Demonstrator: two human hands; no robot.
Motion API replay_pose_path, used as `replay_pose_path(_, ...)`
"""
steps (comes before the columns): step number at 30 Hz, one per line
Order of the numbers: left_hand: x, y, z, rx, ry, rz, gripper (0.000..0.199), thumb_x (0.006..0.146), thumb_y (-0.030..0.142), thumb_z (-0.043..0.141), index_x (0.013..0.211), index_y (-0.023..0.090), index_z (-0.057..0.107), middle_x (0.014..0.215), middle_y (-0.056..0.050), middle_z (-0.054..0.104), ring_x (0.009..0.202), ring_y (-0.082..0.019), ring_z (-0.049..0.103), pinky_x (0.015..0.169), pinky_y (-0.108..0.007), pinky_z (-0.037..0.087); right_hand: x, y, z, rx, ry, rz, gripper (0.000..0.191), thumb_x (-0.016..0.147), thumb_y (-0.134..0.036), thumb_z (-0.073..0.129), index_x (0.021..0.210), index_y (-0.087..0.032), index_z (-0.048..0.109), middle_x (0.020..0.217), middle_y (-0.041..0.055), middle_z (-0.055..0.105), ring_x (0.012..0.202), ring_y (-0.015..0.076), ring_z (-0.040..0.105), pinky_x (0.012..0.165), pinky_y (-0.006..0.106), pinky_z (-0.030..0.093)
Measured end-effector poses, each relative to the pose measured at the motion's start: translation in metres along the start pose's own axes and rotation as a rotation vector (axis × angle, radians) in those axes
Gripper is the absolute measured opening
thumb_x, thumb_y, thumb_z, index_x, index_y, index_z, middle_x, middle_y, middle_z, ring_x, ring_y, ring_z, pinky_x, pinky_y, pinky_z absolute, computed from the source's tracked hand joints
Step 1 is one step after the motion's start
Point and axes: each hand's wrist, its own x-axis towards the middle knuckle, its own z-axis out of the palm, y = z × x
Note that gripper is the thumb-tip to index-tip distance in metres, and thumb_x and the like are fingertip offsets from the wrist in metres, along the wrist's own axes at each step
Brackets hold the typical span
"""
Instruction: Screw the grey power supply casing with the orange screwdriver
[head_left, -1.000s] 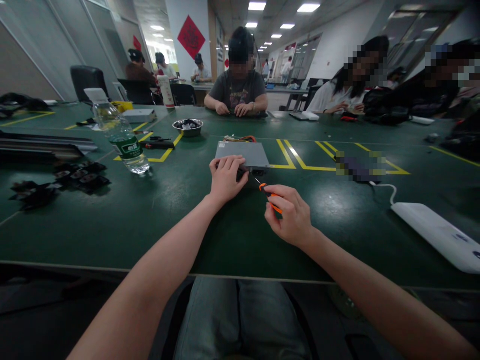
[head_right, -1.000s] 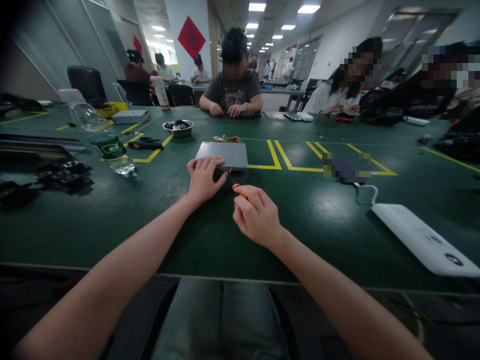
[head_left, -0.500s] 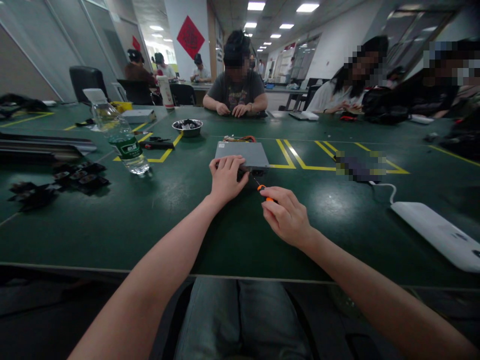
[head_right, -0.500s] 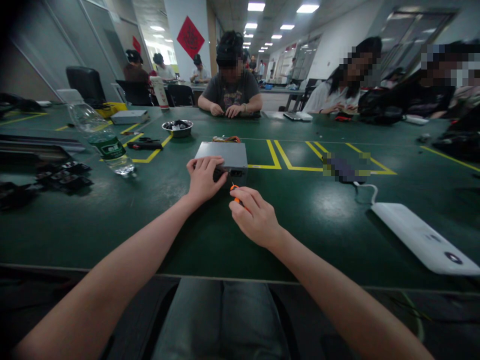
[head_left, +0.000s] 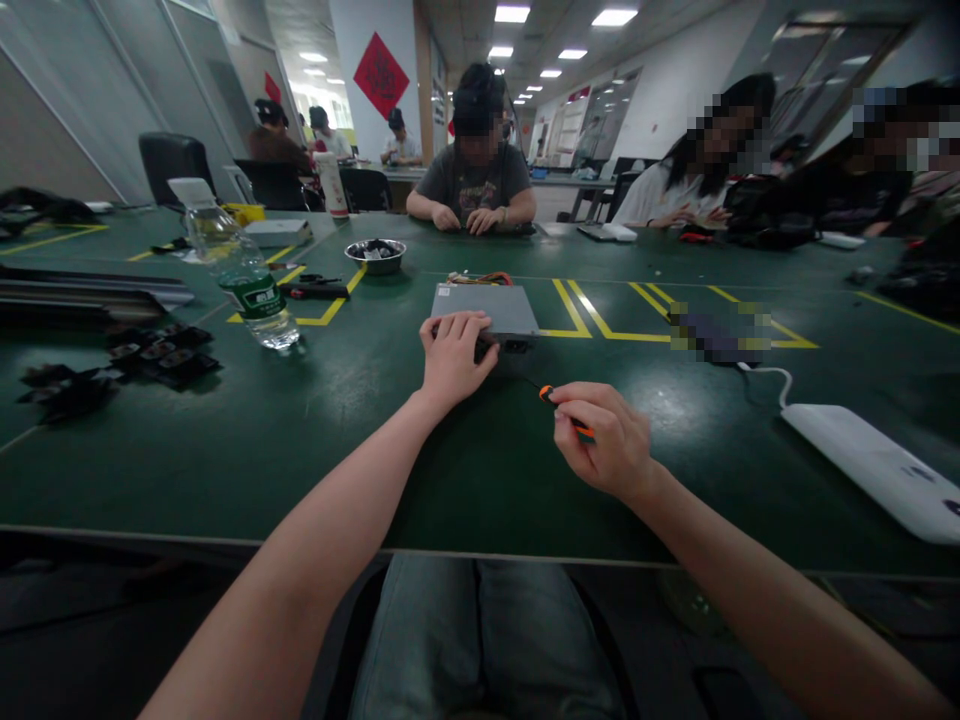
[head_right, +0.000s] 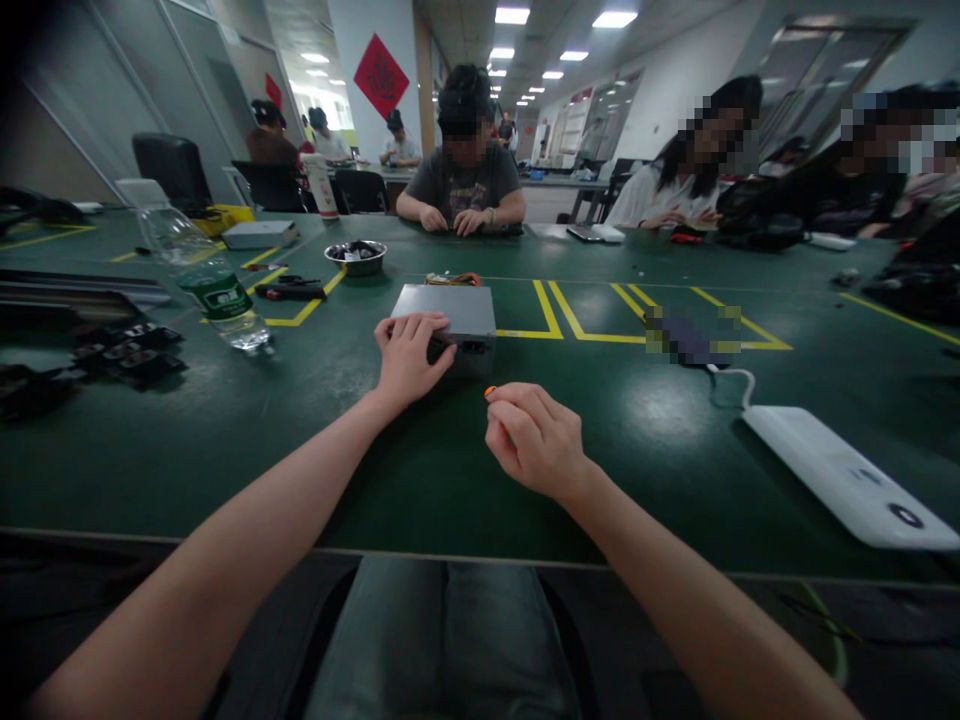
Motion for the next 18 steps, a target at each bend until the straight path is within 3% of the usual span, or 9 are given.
replay_pose_path(8, -0.0009, -0.0001, -0.0006, -0.005, 0.009, 0.017, 0.022, 0.087, 0.028, 0.049, 0.107, 0.024, 0.054, 0.121, -0.004, 0.06, 0.114, -0.023, 0.049, 0.1, -0.043, 0.022, -0.0067, 0.0066, -0.0009, -0.029, -0.031, 0.026, 0.025, 0.076, -0.009, 0.055, 0.097, -0.019, 0.047, 0.09, 0.007, 0.064, 0.083, 0.0168, 0.063, 0.068, 0.03, 0.055)
replay_pose_path(18, -0.0008, -0.0013, -0.001, -0.001, -0.006, 0.014, 0.023, 0.088, 0.028, 0.047, 0.109, 0.024, 0.054, 0.122, -0.004, 0.06, 0.115, -0.022, 0.049, 0.099, -0.043, 0.023, -0.0057, 0.011, -0.0011, -0.06, 0.047, 0.038, 0.032, 0.074, -0.005, 0.057, 0.102, -0.018, 0.047, 0.096, 0.0096, 0.063, 0.091, 0.0199, 0.061, 0.077, 0.034, 0.054)
